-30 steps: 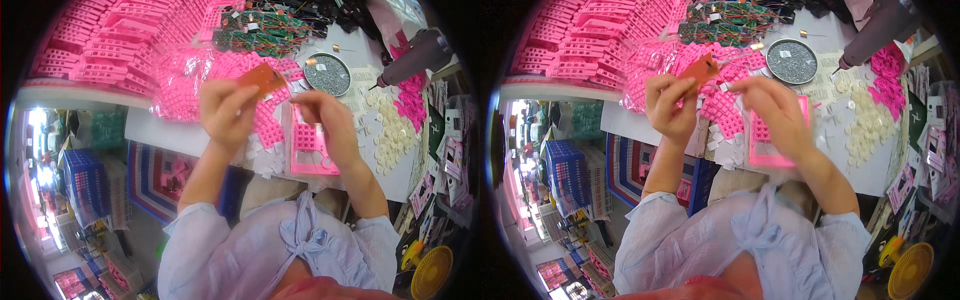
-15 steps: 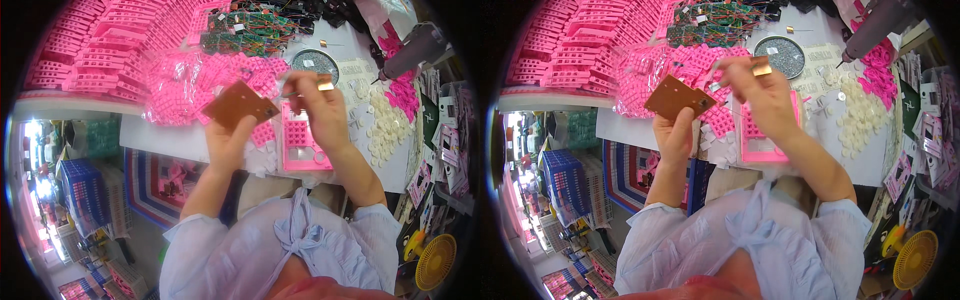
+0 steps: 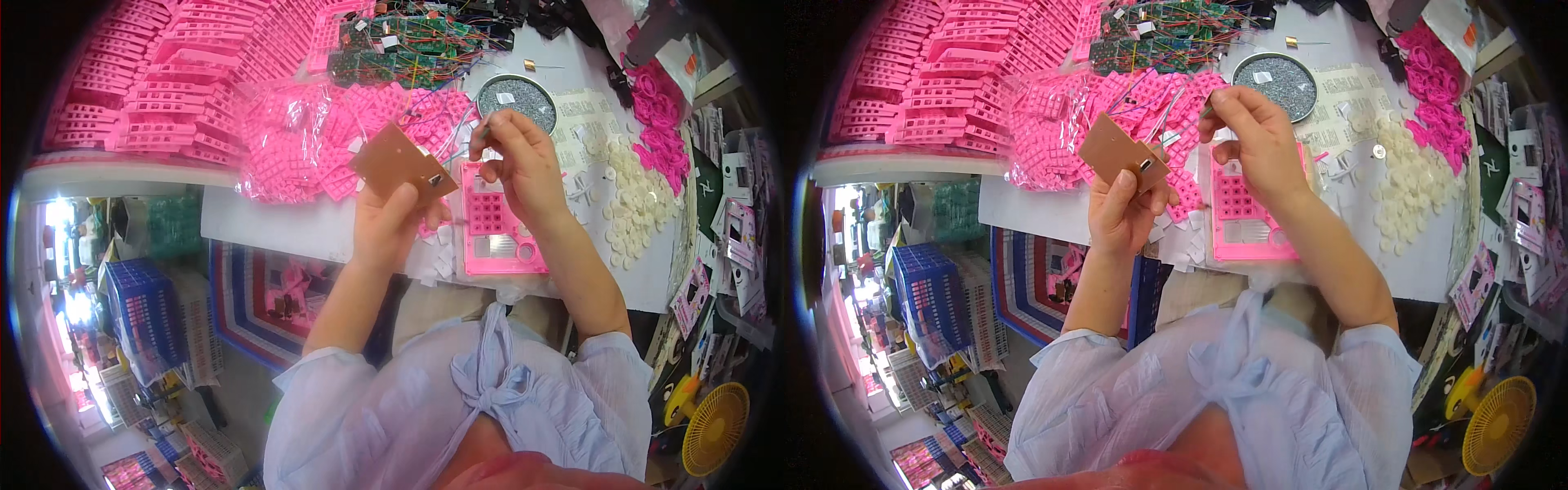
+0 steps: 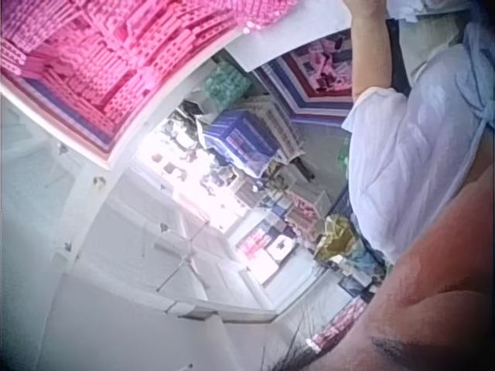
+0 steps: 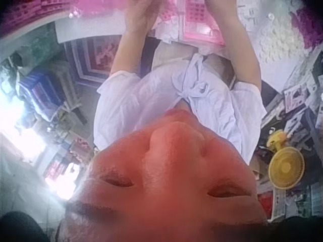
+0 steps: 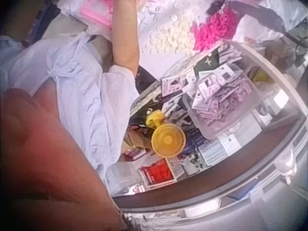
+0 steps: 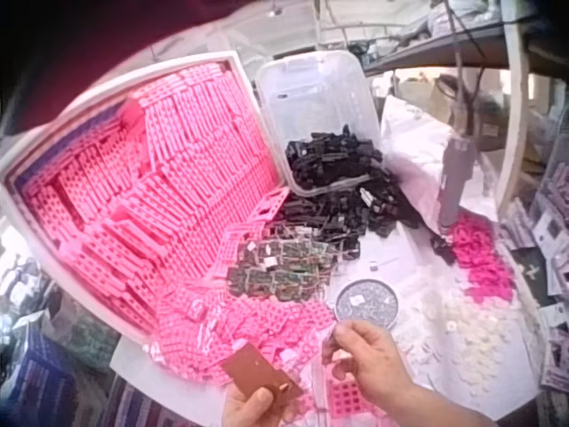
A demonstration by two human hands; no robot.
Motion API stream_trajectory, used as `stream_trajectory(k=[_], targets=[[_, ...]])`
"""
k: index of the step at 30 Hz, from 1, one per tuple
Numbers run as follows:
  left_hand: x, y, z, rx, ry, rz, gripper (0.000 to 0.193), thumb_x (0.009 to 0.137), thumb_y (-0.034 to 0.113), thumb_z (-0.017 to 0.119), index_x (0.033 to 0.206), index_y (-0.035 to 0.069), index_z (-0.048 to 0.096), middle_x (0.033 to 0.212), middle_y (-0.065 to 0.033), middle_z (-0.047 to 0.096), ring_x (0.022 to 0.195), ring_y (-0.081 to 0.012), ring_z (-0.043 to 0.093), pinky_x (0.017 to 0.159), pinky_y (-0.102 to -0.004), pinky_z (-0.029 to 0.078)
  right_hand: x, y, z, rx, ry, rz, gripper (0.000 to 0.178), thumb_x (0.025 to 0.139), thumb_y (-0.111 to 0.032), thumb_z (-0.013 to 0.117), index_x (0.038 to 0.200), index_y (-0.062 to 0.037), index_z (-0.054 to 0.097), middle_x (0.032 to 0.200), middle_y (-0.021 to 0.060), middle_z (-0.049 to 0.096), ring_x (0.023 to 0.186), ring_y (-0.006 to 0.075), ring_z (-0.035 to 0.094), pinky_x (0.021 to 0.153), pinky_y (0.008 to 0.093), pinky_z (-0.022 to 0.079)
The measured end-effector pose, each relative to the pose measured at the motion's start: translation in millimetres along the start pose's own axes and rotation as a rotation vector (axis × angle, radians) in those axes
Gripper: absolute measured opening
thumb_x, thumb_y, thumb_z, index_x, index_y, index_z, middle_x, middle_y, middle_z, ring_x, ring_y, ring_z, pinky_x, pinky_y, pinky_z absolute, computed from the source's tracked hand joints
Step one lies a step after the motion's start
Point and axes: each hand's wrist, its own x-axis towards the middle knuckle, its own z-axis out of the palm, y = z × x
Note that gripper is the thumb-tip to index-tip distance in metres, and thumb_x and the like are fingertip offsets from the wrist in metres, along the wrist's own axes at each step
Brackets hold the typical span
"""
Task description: Assembling the internal electronic components and housing of a pink toy piggy bank at a factory workbench.
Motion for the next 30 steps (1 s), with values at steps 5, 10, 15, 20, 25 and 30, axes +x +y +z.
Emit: stream_trajectory(k=[5,10,15,20,25,30], targets=[[-1.2,3.9,-4.5,0.050,0.022,-0.017,0.029,0.102,0.019,0.063,0.127,0.003,0.062,0.116,-0.0145,0.067,0.071,-0.0180,0.058,0.075,-0.0418,0.058,-9.9,-20.3,-9.7,-0.499,-0.218,-0.803,0.022,0.107,-0.015,0.048,0.097,-0.0038,0.064,0.104,0.0080,0.069,0.089,0.0125,0.063,0.066,0.0239,0.049],[-0.3,1.4,-5.5,0.021,-0.008,-0.034,0.027,0.102,0.018,0.064,0.124,0.003,0.062,0.112,-0.0126,0.068,0.072,-0.0168,0.058,0.073,-0.0405,0.057,11.2,-43.9,-9.9,-0.592,-0.245,-0.522,0.018,0.102,-0.017,0.058,0.102,-0.0018,0.067,0.105,0.0094,0.069,0.095,0.0167,0.066,0.072,0.0281,0.053],[-1.9,4.3,-1.5,0.171,0.170,0.042,0.022,0.103,0.017,0.062,0.121,0.003,0.063,0.110,-0.0126,0.068,0.071,-0.0159,0.057,0.070,-0.0380,0.056,-14.9,-32.2,-3.9,-0.990,-0.077,-1.005,0.010,0.092,-0.007,0.071,0.101,-0.0019,0.070,0.101,0.0122,0.067,0.068,0.0215,0.065,0.060,0.0285,0.051],[-5.1,1.3,3.7,0.145,0.146,0.105,0.022,0.103,0.016,0.061,0.120,0.002,0.062,0.107,-0.0132,0.069,0.071,-0.0159,0.058,0.069,-0.0367,0.056,-30.8,-20.0,-10.0,-0.942,-0.024,-1.038,0.008,0.090,0.002,0.070,0.098,0.0008,0.068,0.075,0.0064,0.064,0.058,0.0154,0.057,0.052,0.0288,0.045],[-6.4,1.2,6.1,0.228,-0.004,0.135,0.030,0.103,0.017,0.061,0.127,-0.001,0.060,0.109,-0.0176,0.069,0.073,-0.0183,0.062,0.068,-0.0363,0.057,-20.6,-30.8,-3.3,-0.539,0.033,-0.242,0.020,0.104,-0.012,0.054,0.108,-0.0002,0.069,0.066,-0.0030,0.052,0.053,0.0034,0.044,0.048,0.0216,0.033],[4.4,3.8,11.7,0.209,-0.144,0.110,0.035,0.102,0.017,0.063,0.129,-0.004,0.058,0.116,-0.0239,0.068,0.076,-0.0225,0.068,0.064,-0.0346,0.058,7.2,-5.7,0.7,-0.365,-0.244,0.232,0.031,0.106,-0.033,0.056,0.109,-0.0065,0.072,0.069,-0.0027,0.057,0.049,0.0022,0.038,0.045,0.0225,0.027]])
